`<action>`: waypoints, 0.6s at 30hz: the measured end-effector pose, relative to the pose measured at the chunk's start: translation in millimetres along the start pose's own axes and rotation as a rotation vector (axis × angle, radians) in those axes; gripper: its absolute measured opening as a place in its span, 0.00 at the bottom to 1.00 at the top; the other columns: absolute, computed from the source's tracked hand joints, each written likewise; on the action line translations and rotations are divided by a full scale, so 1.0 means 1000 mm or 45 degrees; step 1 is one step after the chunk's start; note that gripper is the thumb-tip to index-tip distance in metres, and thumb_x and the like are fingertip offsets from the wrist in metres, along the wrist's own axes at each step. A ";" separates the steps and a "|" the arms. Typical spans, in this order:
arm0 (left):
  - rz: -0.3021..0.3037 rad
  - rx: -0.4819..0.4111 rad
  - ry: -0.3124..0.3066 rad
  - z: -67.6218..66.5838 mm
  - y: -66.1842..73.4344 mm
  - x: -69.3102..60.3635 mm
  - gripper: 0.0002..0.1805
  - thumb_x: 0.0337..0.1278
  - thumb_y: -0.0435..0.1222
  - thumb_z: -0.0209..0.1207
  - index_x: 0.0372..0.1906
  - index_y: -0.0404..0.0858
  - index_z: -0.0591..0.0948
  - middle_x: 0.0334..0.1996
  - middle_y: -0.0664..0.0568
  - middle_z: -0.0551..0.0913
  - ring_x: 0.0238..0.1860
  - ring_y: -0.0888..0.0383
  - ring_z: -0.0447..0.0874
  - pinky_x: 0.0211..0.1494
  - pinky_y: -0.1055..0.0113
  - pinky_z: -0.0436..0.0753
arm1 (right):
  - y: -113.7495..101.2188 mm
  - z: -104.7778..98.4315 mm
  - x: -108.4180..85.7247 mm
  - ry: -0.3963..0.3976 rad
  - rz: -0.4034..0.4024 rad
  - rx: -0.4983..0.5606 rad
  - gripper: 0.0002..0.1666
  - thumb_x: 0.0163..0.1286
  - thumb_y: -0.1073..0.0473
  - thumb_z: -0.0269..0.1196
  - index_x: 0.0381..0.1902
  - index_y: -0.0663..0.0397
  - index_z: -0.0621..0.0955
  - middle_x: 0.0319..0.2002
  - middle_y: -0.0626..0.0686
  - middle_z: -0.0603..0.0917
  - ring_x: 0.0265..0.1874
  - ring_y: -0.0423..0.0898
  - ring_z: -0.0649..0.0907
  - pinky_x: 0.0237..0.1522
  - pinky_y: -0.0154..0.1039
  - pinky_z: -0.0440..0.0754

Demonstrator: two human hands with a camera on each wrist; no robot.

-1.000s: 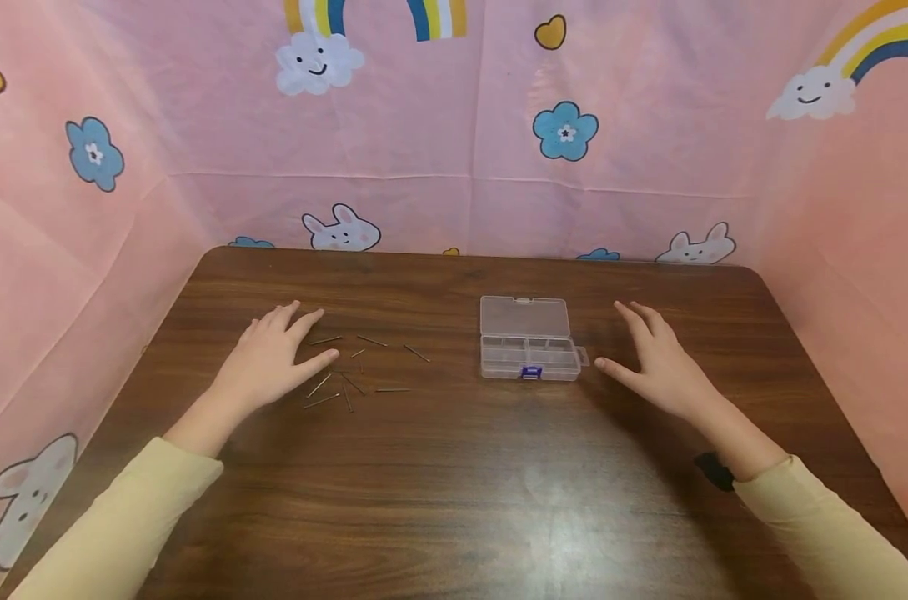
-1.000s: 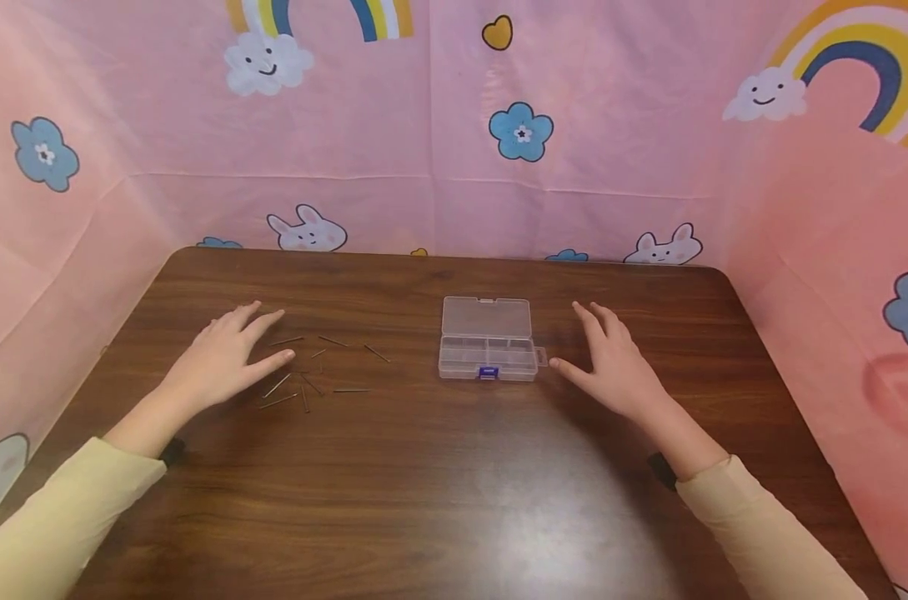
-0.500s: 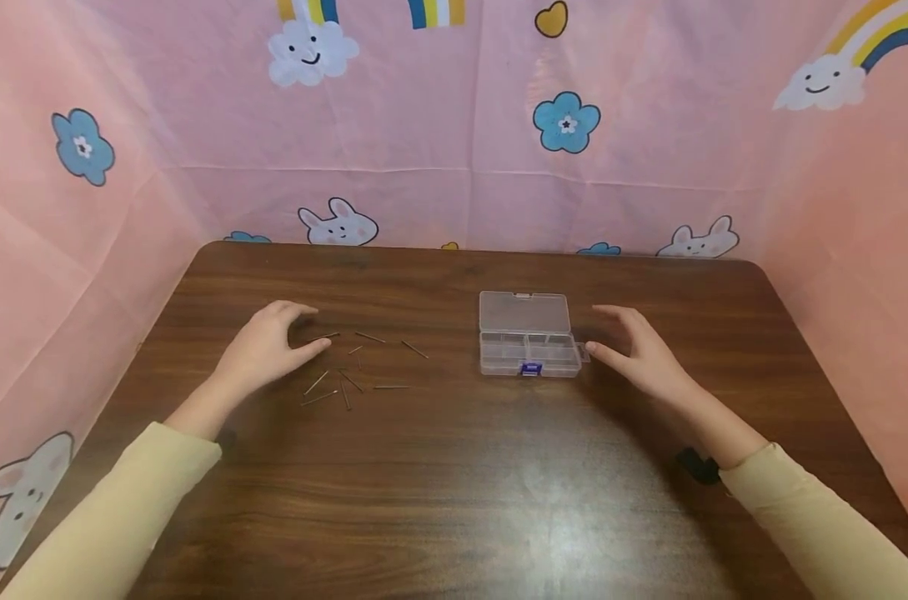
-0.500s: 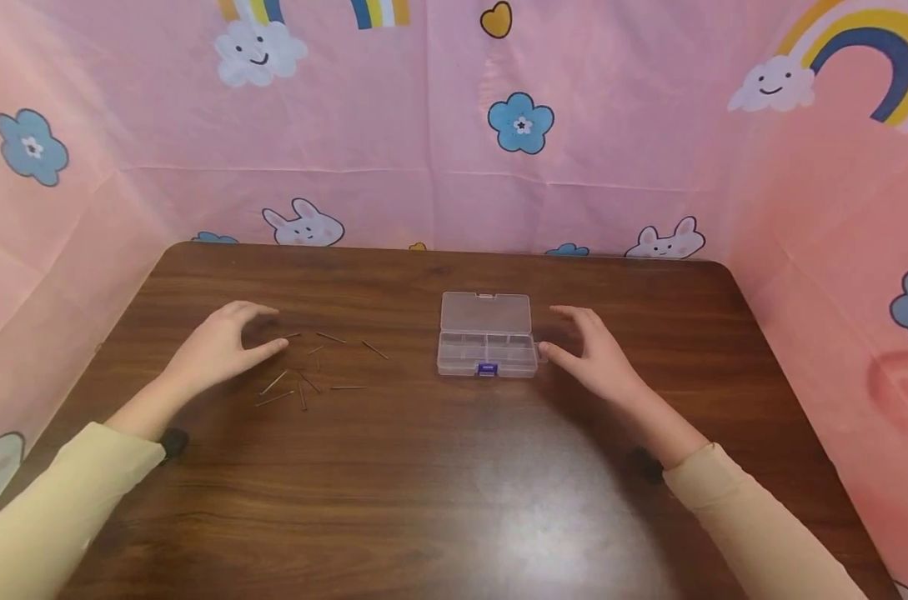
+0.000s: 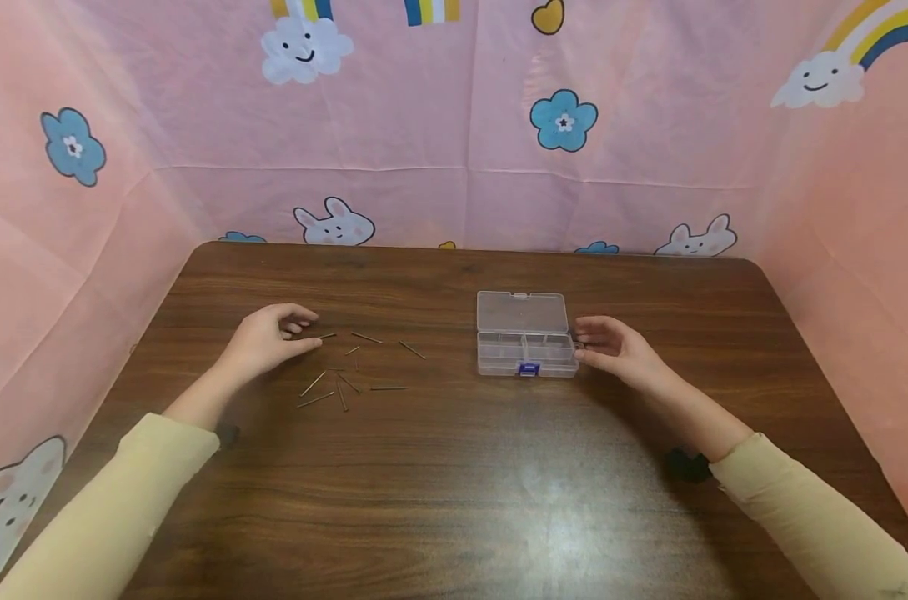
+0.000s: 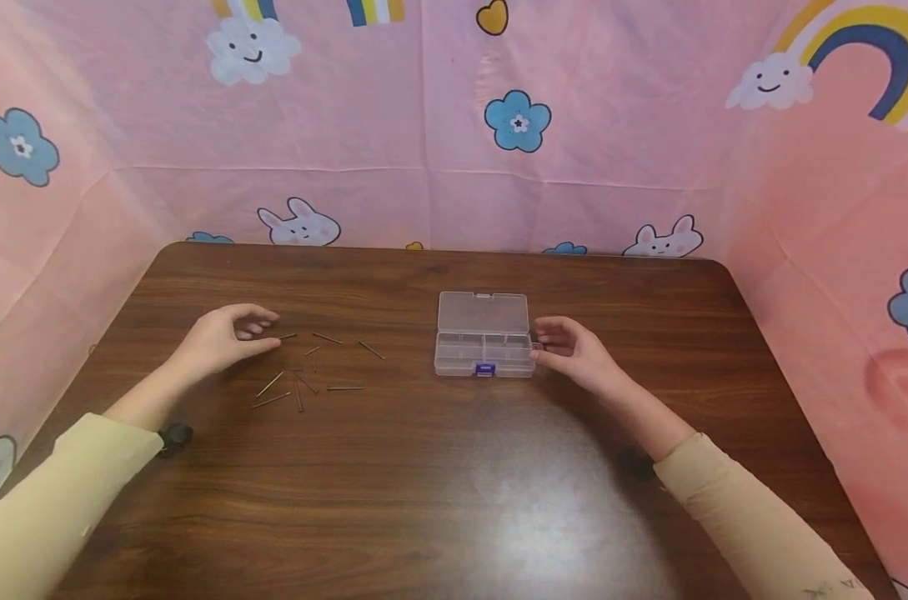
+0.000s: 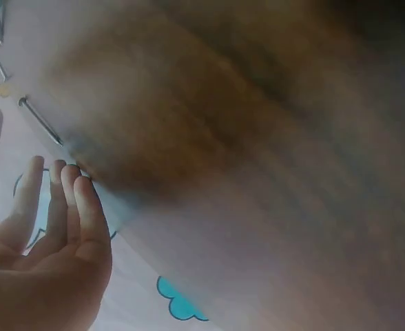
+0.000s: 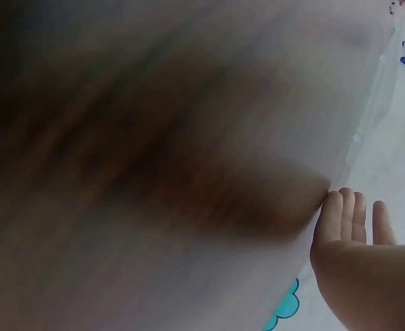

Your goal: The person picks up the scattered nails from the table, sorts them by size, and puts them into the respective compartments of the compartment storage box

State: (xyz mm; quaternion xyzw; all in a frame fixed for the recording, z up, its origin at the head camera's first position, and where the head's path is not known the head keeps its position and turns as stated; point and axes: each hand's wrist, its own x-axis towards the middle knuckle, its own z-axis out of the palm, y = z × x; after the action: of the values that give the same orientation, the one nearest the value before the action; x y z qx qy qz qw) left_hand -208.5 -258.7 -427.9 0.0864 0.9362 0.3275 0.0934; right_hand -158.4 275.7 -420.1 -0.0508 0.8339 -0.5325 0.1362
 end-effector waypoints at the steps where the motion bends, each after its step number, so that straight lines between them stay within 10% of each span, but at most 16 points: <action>1: -0.011 -0.019 -0.007 -0.001 -0.001 0.000 0.26 0.67 0.39 0.70 0.64 0.32 0.81 0.63 0.32 0.82 0.61 0.36 0.83 0.66 0.43 0.81 | 0.001 0.000 0.001 -0.007 -0.004 0.011 0.35 0.75 0.66 0.65 0.75 0.70 0.68 0.71 0.72 0.73 0.70 0.67 0.74 0.55 0.18 0.77; 7: -0.042 -0.040 -0.024 -0.005 -0.004 0.002 0.25 0.66 0.39 0.70 0.63 0.30 0.82 0.58 0.33 0.85 0.56 0.40 0.85 0.58 0.60 0.84 | 0.005 -0.001 0.003 -0.050 -0.009 -0.028 0.35 0.74 0.67 0.67 0.74 0.71 0.69 0.71 0.72 0.74 0.70 0.67 0.75 0.60 0.21 0.77; 11: -0.048 -0.031 -0.016 -0.005 -0.004 0.003 0.22 0.65 0.38 0.71 0.60 0.30 0.84 0.54 0.35 0.88 0.50 0.49 0.87 0.47 0.78 0.79 | 0.006 -0.002 0.002 -0.069 -0.002 -0.064 0.36 0.73 0.66 0.69 0.74 0.69 0.69 0.72 0.70 0.74 0.71 0.66 0.75 0.74 0.41 0.77; 18: -0.057 -0.025 -0.005 -0.002 -0.005 0.005 0.18 0.65 0.36 0.71 0.55 0.31 0.87 0.47 0.38 0.90 0.43 0.59 0.86 0.43 0.78 0.79 | 0.008 -0.002 0.001 -0.089 -0.019 -0.070 0.37 0.71 0.67 0.70 0.74 0.68 0.70 0.73 0.69 0.73 0.72 0.65 0.74 0.78 0.54 0.71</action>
State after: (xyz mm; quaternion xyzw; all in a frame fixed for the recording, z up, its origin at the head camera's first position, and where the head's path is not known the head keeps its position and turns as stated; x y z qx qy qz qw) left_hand -214.1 -262.5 -430.3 0.0654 0.9345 0.3343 0.1035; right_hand -159.8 280.1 -426.5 -0.0794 0.8424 -0.5083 0.1599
